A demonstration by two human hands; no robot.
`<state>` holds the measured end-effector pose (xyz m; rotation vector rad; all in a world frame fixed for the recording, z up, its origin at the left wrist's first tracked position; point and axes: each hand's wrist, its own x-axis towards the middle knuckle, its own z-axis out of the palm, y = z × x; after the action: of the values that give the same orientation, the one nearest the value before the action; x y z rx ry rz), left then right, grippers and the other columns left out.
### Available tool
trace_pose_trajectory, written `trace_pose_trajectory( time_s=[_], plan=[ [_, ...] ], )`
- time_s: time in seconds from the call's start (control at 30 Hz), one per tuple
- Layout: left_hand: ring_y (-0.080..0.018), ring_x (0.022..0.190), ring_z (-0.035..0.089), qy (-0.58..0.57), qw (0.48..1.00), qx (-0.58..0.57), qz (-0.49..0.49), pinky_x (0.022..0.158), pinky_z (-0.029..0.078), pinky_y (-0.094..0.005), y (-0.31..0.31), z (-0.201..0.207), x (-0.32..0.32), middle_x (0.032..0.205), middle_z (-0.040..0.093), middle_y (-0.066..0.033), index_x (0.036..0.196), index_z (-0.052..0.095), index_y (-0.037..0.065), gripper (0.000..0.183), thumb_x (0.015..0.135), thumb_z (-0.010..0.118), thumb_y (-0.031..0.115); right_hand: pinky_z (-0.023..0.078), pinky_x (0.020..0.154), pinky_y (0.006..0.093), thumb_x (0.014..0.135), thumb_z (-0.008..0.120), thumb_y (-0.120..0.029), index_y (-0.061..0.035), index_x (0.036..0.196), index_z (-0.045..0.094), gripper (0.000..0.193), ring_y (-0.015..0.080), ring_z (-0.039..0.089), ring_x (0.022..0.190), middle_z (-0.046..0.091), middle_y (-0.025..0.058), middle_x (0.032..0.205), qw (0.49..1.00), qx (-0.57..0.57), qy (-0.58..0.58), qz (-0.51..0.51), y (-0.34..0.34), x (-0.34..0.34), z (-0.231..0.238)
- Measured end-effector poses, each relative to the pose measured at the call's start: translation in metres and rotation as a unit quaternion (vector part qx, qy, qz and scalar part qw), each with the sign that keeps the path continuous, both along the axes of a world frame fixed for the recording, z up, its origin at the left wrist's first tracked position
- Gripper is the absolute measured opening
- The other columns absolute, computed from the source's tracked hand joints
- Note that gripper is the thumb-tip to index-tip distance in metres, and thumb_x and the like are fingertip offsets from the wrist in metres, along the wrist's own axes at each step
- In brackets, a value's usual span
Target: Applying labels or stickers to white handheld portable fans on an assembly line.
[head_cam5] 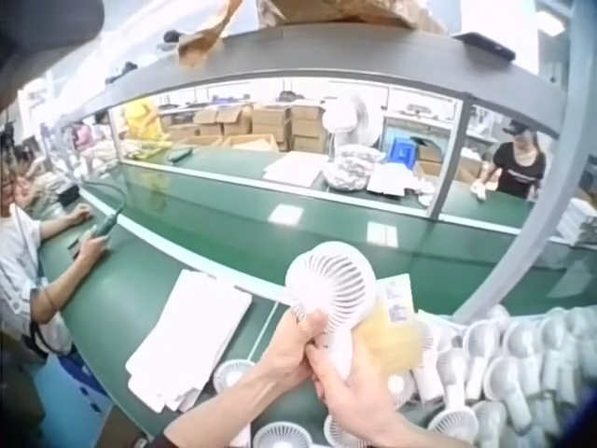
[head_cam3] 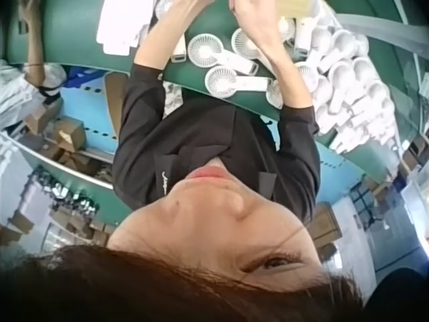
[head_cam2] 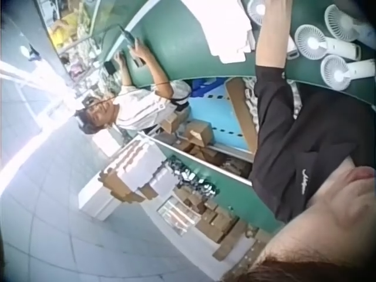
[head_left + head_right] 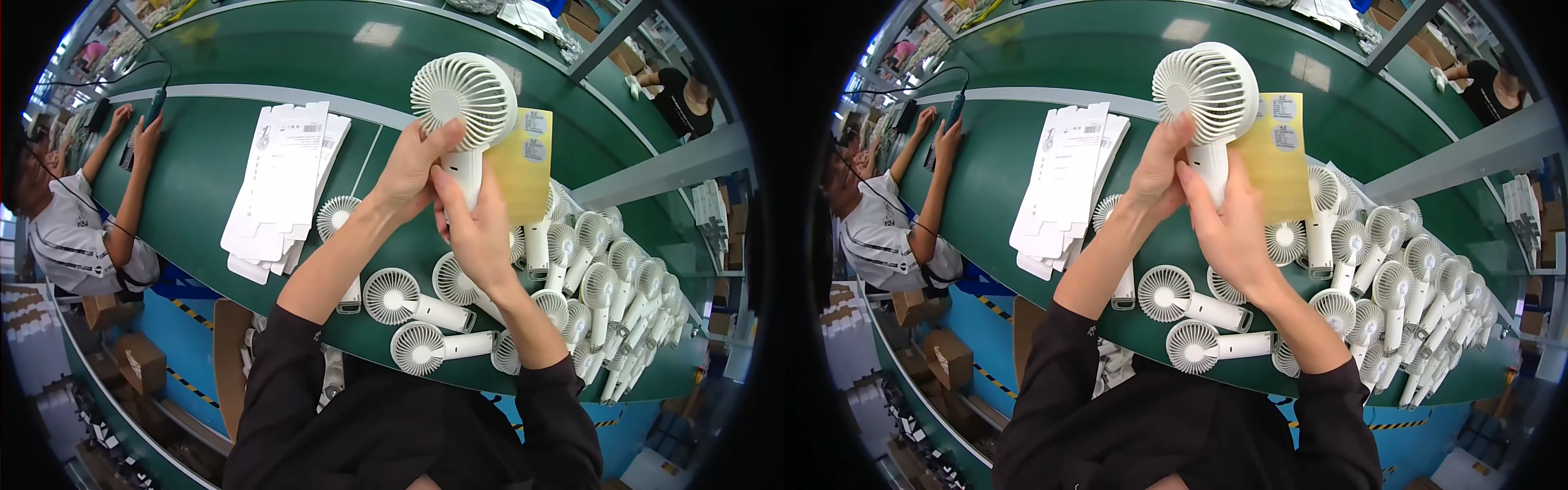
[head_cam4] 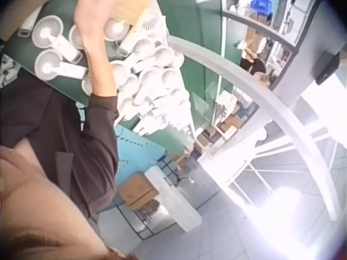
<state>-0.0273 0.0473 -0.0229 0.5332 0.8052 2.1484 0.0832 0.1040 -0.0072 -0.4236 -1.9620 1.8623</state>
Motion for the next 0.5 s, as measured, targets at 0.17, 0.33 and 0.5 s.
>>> trace_pose_trajectory(
  time_s=[0.17,0.33,0.5],
  plan=[
    [-0.0089,0.074,0.064,-0.012,1.000,-0.014,0.002,0.059,0.053,-0.0257,-0.002,0.000,-0.010,0.093,0.068,-0.0037,0.110,0.062,0.001,0.051,0.096,0.061,0.050,0.039,0.043,0.0206,0.101,0.058,-0.023,-0.0012,0.112,0.046,0.027,0.0040,0.050,0.054,0.056,0.0017,0.075,1.000,0.023,-0.005,-0.005,-0.004,-0.001,-0.007],
    [-0.0112,0.055,0.062,0.005,1.000,-0.020,-0.002,0.035,0.046,-0.0248,-0.003,-0.001,-0.010,0.086,0.067,-0.0063,0.112,0.059,0.000,0.045,0.096,0.064,0.042,0.044,0.045,0.0224,0.101,0.058,-0.021,-0.0004,0.115,0.044,0.028,0.0082,0.056,0.058,0.058,0.0052,0.081,0.999,-0.028,0.023,-0.001,-0.001,-0.002,0.002],
    [-0.0150,0.056,0.064,0.047,0.997,-0.034,0.043,0.035,0.052,-0.0289,0.003,-0.011,-0.006,0.086,0.065,-0.0077,0.115,0.054,-0.003,0.044,0.085,0.078,0.020,0.045,0.045,0.0230,0.103,0.054,-0.025,-0.0029,0.121,0.043,0.031,0.0096,0.056,0.058,0.057,0.0053,0.083,1.000,0.006,-0.015,-0.026,-0.002,0.003,-0.001]
  ],
)
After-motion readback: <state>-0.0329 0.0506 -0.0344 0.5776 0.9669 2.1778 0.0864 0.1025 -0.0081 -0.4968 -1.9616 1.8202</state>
